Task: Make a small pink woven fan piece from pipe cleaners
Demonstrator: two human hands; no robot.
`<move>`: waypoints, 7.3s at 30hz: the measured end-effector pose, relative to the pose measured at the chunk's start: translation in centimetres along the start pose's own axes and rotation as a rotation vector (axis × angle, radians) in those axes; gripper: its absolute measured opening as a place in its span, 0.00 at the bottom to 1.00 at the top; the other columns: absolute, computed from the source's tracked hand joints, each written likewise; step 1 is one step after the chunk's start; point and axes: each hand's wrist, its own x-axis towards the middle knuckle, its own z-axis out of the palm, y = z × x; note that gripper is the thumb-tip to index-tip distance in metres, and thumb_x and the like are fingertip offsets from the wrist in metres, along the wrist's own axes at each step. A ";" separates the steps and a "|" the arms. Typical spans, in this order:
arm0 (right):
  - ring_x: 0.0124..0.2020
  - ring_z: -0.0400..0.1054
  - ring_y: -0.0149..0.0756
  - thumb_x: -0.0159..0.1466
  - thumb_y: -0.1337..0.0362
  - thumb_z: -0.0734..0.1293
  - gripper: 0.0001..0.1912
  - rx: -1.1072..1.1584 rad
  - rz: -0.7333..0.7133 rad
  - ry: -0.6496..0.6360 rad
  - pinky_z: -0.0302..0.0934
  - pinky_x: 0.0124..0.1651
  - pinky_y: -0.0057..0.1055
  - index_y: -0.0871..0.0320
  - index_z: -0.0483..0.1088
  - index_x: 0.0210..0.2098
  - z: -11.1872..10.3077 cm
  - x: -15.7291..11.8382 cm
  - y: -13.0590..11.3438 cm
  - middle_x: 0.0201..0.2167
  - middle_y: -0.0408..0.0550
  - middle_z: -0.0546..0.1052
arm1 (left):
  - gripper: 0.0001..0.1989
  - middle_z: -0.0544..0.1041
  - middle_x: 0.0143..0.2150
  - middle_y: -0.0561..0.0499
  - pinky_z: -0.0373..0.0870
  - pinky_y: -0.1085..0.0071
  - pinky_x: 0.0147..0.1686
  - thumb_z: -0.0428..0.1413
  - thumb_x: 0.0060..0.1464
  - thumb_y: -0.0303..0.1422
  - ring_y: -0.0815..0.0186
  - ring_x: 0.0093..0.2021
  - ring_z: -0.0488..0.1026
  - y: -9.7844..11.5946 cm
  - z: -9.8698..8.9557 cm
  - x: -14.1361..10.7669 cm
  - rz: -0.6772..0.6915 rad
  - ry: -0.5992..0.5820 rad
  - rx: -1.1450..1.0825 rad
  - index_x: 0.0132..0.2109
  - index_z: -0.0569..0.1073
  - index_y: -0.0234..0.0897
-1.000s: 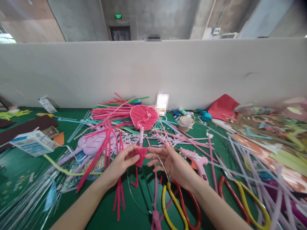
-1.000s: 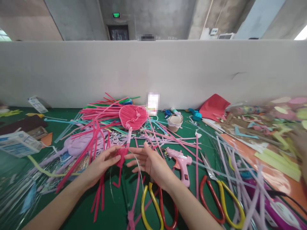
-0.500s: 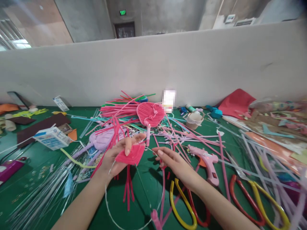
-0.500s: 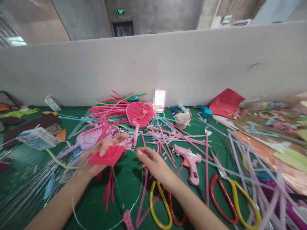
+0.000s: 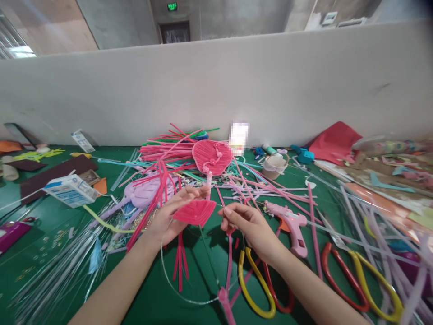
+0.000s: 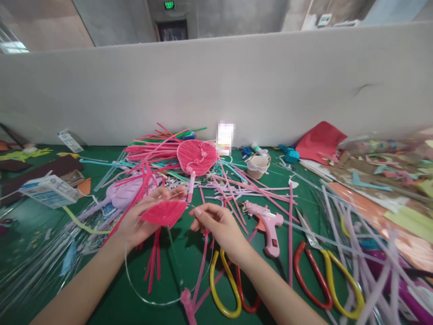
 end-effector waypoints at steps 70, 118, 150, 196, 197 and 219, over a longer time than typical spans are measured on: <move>0.20 0.43 0.26 0.67 0.44 0.64 0.21 -0.078 0.052 0.170 0.42 0.24 0.27 0.56 0.66 0.31 1.2 -10.5 -4.7 0.18 0.34 0.52 | 0.22 0.66 0.25 0.55 0.60 0.70 0.31 0.50 0.60 0.50 0.64 0.30 0.64 1.1 0.4 -0.2 0.053 0.041 0.856 0.27 0.68 0.38; 0.29 0.66 0.38 0.63 0.40 0.63 0.27 -0.709 -0.047 0.618 0.60 0.33 0.33 0.55 0.69 0.21 -4.7 -9.6 -3.6 0.23 0.47 0.72 | 0.23 0.70 0.25 0.55 0.65 0.70 0.30 0.55 0.56 0.53 0.63 0.29 0.68 0.9 -0.8 0.1 -0.030 0.028 0.784 0.27 0.71 0.37; 0.33 0.74 0.54 0.59 0.44 0.61 0.32 -1.261 0.291 0.946 0.62 0.33 0.40 0.65 0.65 0.51 -8.4 -6.3 0.7 0.33 0.61 0.78 | 0.16 0.76 0.37 0.53 0.69 0.68 0.41 0.64 0.54 0.46 0.64 0.38 0.73 1.1 -0.7 -0.2 -0.104 -0.062 0.506 0.41 0.75 0.39; 0.15 0.58 0.27 0.55 0.56 0.71 0.15 -1.445 -0.576 0.801 0.52 0.20 0.24 0.52 0.61 0.33 -2.3 -6.4 -0.1 0.17 0.32 0.62 | 0.14 0.80 0.44 0.52 0.73 0.68 0.52 0.68 0.50 0.36 0.61 0.49 0.78 -1.7 0.4 -1.5 -0.008 0.125 0.520 0.44 0.77 0.41; 0.15 0.58 0.27 0.56 0.56 0.71 0.15 -1.452 -0.570 0.799 0.52 0.20 0.24 0.52 0.61 0.33 -2.3 -6.4 -0.1 0.18 0.32 0.63 | 0.14 0.80 0.44 0.52 0.74 0.68 0.51 0.68 0.50 0.36 0.61 0.49 0.78 -1.7 0.4 -1.4 -0.007 0.121 0.517 0.44 0.77 0.41; 0.17 0.58 0.28 0.56 0.53 0.71 0.15 -1.434 -0.535 0.778 0.53 0.21 0.26 0.52 0.62 0.33 -2.5 -6.4 0.2 0.22 0.36 0.66 | 0.13 0.81 0.44 0.52 0.75 0.67 0.50 0.66 0.51 0.36 0.60 0.48 0.78 -1.5 0.8 -1.6 0.032 0.123 0.569 0.43 0.77 0.40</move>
